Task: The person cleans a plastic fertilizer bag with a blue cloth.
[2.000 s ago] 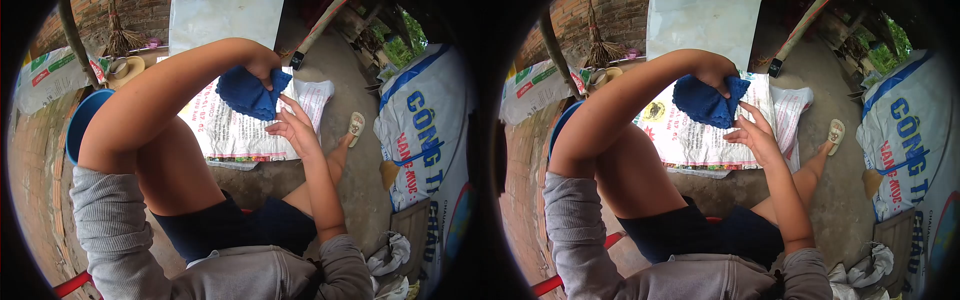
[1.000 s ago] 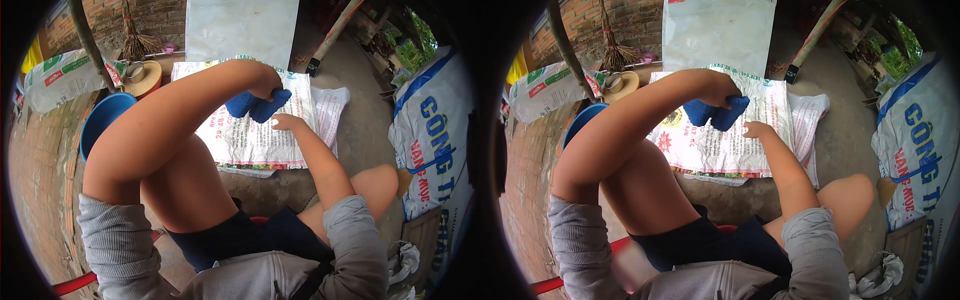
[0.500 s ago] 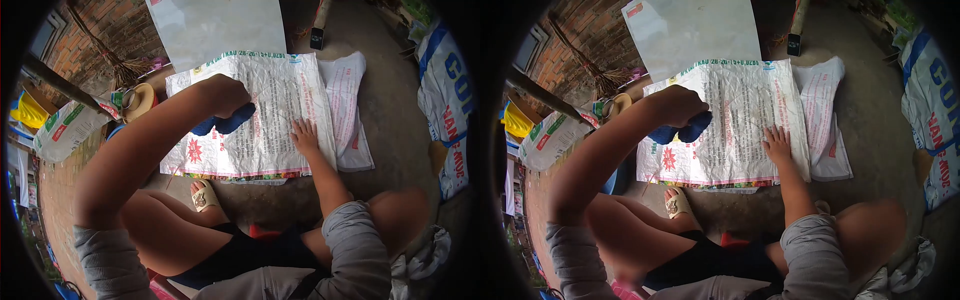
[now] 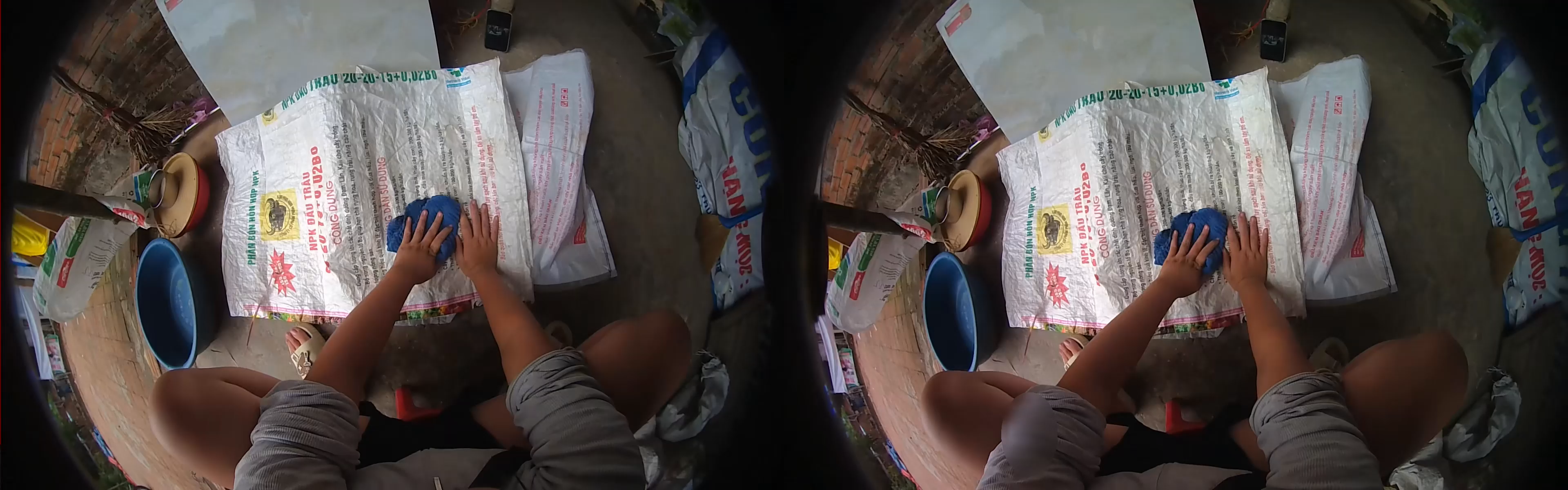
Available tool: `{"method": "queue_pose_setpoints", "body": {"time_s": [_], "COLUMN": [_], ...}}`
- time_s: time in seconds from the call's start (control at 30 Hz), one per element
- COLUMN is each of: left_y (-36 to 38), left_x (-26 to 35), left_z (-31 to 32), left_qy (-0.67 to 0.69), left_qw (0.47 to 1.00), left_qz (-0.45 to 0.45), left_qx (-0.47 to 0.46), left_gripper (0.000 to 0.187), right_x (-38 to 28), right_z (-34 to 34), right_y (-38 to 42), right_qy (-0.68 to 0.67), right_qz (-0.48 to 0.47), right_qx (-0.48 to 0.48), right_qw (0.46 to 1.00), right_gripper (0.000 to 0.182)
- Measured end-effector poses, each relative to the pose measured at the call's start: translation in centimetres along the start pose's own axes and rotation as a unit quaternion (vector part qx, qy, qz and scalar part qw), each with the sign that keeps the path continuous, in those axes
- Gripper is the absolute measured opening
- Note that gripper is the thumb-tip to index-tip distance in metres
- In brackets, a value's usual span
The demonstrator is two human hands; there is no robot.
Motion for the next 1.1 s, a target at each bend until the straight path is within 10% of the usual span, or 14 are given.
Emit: {"method": "queue_pose_setpoints", "body": {"time_s": [0.6,1.1], "left_y": [0.5,3.9], "left_x": [-15.7,-17.3], "left_z": [-8.9,-12.5], "left_qy": [-0.027,0.026], "left_qw": [0.983,0.832], "left_qz": [-0.06,-0.386], "left_qx": [0.174,0.397], "left_gripper": [0.047,0.05], "right_x": [0.1,0.5], "right_z": [0.1,0.3], "right_y": [-0.2,-0.2], "right_qy": [-0.025,-0.043], "right_qz": [0.008,0.014], "right_qx": [0.001,0.002], "right_qw": [1.0,0.999], "right_gripper": [0.062,0.061]}}
Point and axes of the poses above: each hand's wrist, its own y-axis away from the middle knuckle, its own z-axis out of the palm, x = y × z, the point moved 10 cm from there along -y, towards the middle knuckle, and after that the axes turned 1 degree about -y, right-handed, at the moved point
